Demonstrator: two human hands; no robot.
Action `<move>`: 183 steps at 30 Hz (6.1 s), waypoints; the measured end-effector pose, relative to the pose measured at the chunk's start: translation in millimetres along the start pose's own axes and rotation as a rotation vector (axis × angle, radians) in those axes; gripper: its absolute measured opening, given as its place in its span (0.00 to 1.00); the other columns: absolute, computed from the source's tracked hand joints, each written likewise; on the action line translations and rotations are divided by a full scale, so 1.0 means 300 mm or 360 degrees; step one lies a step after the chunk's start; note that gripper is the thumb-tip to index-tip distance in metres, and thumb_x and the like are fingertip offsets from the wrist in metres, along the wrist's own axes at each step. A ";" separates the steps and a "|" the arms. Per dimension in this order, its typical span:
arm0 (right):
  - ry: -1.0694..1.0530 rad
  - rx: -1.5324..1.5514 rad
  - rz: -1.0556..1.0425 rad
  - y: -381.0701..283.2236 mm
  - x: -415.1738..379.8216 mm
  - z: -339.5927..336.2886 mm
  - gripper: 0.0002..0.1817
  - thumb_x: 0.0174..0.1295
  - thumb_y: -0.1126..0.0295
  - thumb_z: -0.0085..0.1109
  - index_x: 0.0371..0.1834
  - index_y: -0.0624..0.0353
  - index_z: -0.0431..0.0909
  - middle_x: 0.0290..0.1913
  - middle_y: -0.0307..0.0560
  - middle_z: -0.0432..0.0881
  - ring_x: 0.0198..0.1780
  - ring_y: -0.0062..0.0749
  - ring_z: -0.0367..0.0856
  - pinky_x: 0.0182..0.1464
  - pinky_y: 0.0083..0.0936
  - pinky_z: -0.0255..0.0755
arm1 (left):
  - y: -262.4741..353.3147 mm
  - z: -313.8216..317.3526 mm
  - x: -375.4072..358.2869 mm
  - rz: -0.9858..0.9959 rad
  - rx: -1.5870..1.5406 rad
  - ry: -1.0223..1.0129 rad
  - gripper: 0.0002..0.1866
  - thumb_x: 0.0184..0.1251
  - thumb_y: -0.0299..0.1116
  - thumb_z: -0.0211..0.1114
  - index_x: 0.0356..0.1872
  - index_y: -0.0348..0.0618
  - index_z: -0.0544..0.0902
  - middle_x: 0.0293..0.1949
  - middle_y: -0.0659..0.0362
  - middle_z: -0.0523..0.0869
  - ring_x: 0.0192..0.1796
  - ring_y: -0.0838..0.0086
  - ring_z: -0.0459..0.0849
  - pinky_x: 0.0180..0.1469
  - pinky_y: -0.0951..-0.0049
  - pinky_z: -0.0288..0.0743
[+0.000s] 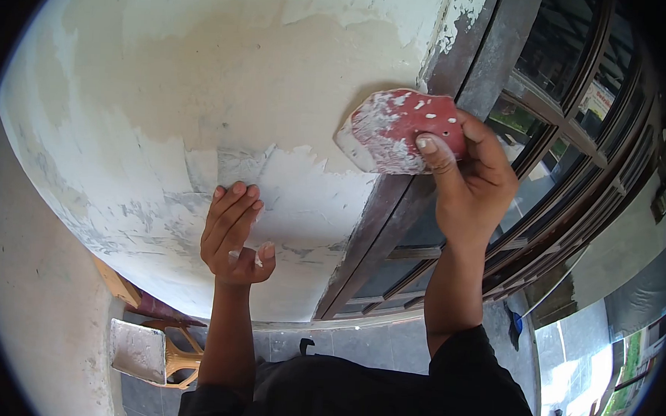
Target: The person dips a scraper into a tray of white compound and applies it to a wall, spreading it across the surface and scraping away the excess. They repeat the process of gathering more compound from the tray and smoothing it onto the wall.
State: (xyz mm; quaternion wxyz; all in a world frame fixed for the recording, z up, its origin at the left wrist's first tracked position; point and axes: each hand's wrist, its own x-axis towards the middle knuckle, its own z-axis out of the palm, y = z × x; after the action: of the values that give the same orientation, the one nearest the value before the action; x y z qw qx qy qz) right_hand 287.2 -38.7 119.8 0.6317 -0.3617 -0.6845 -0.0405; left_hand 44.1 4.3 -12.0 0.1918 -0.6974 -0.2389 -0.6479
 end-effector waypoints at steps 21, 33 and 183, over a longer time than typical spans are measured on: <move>0.0267 0.0412 -0.0025 -0.014 0.047 0.009 0.17 0.55 0.79 0.67 0.48 0.71 0.76 0.42 0.50 0.84 0.43 0.24 0.81 0.47 0.19 0.74 | 0.006 0.002 0.001 -0.0028 0.0024 0.0003 0.23 0.65 0.44 0.52 0.41 0.30 0.80 0.44 0.45 0.84 0.55 0.52 0.81 0.64 0.50 0.65; 0.0165 0.0617 0.0095 -0.042 0.031 -0.019 0.18 0.54 0.79 0.68 0.48 0.70 0.77 0.41 0.48 0.84 0.43 0.24 0.81 0.47 0.19 0.74 | 0.004 0.005 0.000 -0.0016 0.0022 0.0015 0.23 0.65 0.44 0.52 0.41 0.29 0.80 0.44 0.45 0.84 0.54 0.52 0.81 0.64 0.50 0.65; -0.1323 0.2494 0.2871 -1.074 -1.266 1.384 0.24 0.74 0.55 0.35 0.66 0.56 0.60 0.61 0.47 0.72 0.61 0.38 0.72 0.58 0.39 0.68 | 0.238 -1.772 -0.677 -0.1964 0.0503 -0.0250 0.22 0.59 0.31 0.63 0.55 0.31 0.77 0.59 0.43 0.76 0.63 0.52 0.73 0.62 0.61 0.69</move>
State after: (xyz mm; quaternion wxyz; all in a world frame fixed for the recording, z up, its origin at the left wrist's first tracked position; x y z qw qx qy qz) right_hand -258.4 -231.3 -173.0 0.2168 -0.2140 -0.1819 0.9349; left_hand -355.5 -377.6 -164.8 -0.1340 -0.4405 -0.7022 -0.5431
